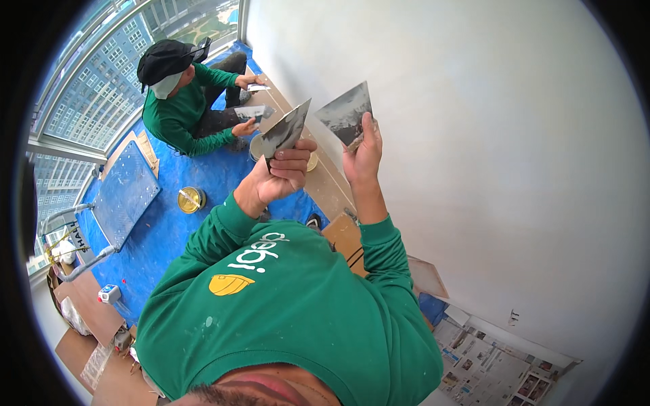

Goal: The person applies putty to a white wall using two metal putty knives, spreading and smoothing the material along a vertical seam. The person then picks up more putty from a bucket with a knife and continues smoothing the wall surface.

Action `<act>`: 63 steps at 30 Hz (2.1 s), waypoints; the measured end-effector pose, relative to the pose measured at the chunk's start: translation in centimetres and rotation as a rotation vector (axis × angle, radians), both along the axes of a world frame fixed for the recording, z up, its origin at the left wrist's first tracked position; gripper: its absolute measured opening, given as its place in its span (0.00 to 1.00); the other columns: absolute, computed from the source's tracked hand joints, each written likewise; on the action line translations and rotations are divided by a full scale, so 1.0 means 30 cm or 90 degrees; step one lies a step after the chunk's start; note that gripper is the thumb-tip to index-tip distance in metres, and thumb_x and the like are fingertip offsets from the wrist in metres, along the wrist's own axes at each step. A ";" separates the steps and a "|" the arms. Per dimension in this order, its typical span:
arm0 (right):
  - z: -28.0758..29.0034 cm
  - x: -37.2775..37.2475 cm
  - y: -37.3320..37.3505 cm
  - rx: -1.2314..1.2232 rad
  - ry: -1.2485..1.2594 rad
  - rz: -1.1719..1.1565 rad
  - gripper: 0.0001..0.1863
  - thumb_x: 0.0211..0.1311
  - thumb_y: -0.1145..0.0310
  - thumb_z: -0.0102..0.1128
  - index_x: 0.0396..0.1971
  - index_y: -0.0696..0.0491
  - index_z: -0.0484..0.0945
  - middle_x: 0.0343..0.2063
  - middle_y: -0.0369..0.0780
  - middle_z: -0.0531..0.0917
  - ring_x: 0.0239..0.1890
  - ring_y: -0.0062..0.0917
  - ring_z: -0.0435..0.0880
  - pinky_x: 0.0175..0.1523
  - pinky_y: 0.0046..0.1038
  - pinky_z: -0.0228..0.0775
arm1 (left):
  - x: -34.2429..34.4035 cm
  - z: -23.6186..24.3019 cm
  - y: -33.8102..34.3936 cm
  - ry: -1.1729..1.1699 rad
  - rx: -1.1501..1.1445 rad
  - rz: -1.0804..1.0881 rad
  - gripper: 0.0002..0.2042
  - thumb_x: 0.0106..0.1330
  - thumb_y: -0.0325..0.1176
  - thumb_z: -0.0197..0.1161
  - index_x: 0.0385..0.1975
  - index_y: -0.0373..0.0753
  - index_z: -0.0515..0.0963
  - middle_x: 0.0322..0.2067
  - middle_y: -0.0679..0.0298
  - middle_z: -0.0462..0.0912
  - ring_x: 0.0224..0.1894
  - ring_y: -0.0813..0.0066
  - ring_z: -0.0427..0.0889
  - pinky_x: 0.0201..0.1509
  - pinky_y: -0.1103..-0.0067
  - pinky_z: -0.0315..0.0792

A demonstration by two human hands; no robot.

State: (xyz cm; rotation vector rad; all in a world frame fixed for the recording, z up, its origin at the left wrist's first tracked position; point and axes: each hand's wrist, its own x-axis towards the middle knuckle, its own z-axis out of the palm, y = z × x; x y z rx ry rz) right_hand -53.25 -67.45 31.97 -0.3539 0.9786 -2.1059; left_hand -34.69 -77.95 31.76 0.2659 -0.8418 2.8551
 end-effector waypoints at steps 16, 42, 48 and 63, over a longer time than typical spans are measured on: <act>0.159 0.177 0.057 0.095 0.127 -0.111 0.14 0.72 0.70 0.56 0.53 0.61 0.75 0.46 0.41 0.84 0.48 0.24 0.84 0.54 0.29 0.77 | -0.036 -0.144 -0.024 -0.621 -0.558 0.616 0.17 0.79 0.46 0.54 0.46 0.36 0.79 0.43 0.64 0.85 0.42 0.78 0.84 0.49 0.77 0.79; -0.008 0.289 -0.178 0.114 0.554 -0.273 0.17 0.78 0.69 0.47 0.56 0.66 0.71 0.47 0.45 0.82 0.48 0.22 0.80 0.52 0.24 0.74 | 0.125 -0.190 -0.125 -0.627 -0.510 0.551 0.19 0.80 0.44 0.53 0.48 0.31 0.77 0.42 0.61 0.85 0.42 0.77 0.86 0.49 0.78 0.81; -0.134 0.345 -0.125 0.211 0.719 -0.086 0.20 0.75 0.70 0.50 0.59 0.69 0.71 0.43 0.48 0.84 0.37 0.25 0.83 0.43 0.25 0.75 | 0.051 -0.167 -0.095 -0.618 -0.459 0.547 0.19 0.80 0.44 0.53 0.50 0.31 0.76 0.44 0.60 0.85 0.44 0.74 0.86 0.50 0.74 0.81; -0.409 0.004 0.033 0.313 1.138 0.250 0.27 0.59 0.78 0.59 0.61 0.53 0.78 0.47 0.40 0.78 0.52 0.36 0.75 0.57 0.39 0.64 | 0.032 -0.774 -0.067 -1.169 -0.668 0.655 0.21 0.80 0.45 0.54 0.39 0.28 0.82 0.31 0.66 0.83 0.32 0.82 0.78 0.37 0.80 0.73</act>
